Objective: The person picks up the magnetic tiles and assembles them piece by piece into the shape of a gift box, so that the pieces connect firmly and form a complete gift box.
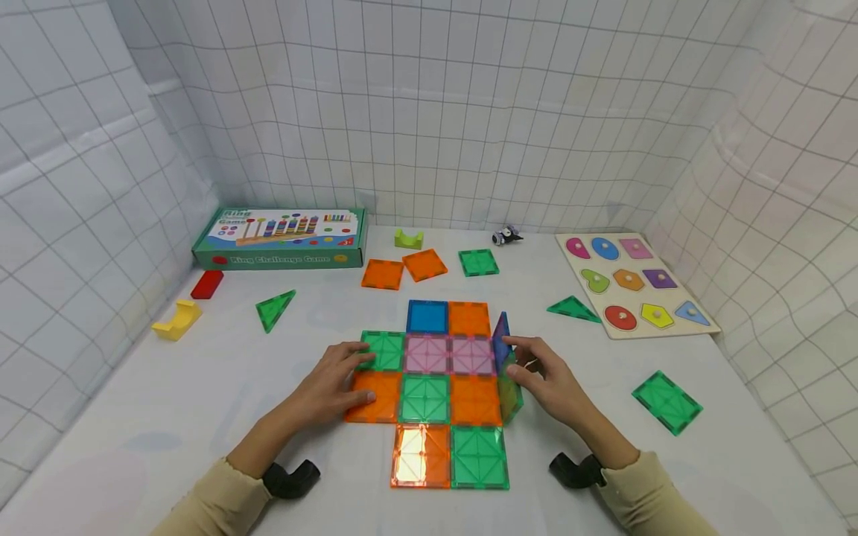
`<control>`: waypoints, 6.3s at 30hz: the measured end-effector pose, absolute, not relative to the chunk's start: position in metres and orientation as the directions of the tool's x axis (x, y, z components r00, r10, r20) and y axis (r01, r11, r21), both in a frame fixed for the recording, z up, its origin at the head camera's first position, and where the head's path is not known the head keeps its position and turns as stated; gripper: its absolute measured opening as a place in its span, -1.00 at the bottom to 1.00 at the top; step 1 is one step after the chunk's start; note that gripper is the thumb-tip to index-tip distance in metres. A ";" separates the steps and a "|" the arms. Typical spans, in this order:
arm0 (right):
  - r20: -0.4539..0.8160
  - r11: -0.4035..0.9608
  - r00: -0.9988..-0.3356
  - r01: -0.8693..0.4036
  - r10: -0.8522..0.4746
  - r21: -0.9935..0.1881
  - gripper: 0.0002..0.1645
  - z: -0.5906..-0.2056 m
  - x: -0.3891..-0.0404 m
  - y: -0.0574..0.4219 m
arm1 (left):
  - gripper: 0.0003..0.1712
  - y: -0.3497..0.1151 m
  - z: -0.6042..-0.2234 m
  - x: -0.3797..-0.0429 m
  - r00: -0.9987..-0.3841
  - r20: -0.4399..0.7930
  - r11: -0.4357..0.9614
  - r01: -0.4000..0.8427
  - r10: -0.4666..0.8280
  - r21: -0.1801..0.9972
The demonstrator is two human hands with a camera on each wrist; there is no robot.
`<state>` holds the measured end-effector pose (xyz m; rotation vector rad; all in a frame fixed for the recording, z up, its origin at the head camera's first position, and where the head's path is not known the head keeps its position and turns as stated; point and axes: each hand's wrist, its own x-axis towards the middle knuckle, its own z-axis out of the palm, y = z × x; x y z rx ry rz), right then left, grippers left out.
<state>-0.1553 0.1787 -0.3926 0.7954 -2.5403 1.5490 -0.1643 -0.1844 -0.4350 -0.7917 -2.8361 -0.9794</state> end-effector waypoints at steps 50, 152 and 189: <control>0.312 0.373 -0.863 -0.462 -0.397 -0.804 -0.53 -0.394 -0.156 0.176 | -0.55 -0.091 -0.399 -0.126 -0.710 0.113 0.529 0.612 0.695 0.588; 0.083 0.363 -0.894 -0.262 -0.440 -0.894 -0.37 -0.422 -0.231 0.186 | -0.23 -0.092 -0.419 -0.091 -0.986 -0.139 0.187 -0.155 -0.095 0.970; 0.093 0.593 -0.967 -0.219 -0.236 -0.774 -0.39 -0.417 -0.107 0.162 | -0.49 -0.133 -0.417 -0.245 -0.985 -0.124 0.101 -0.112 0.121 0.989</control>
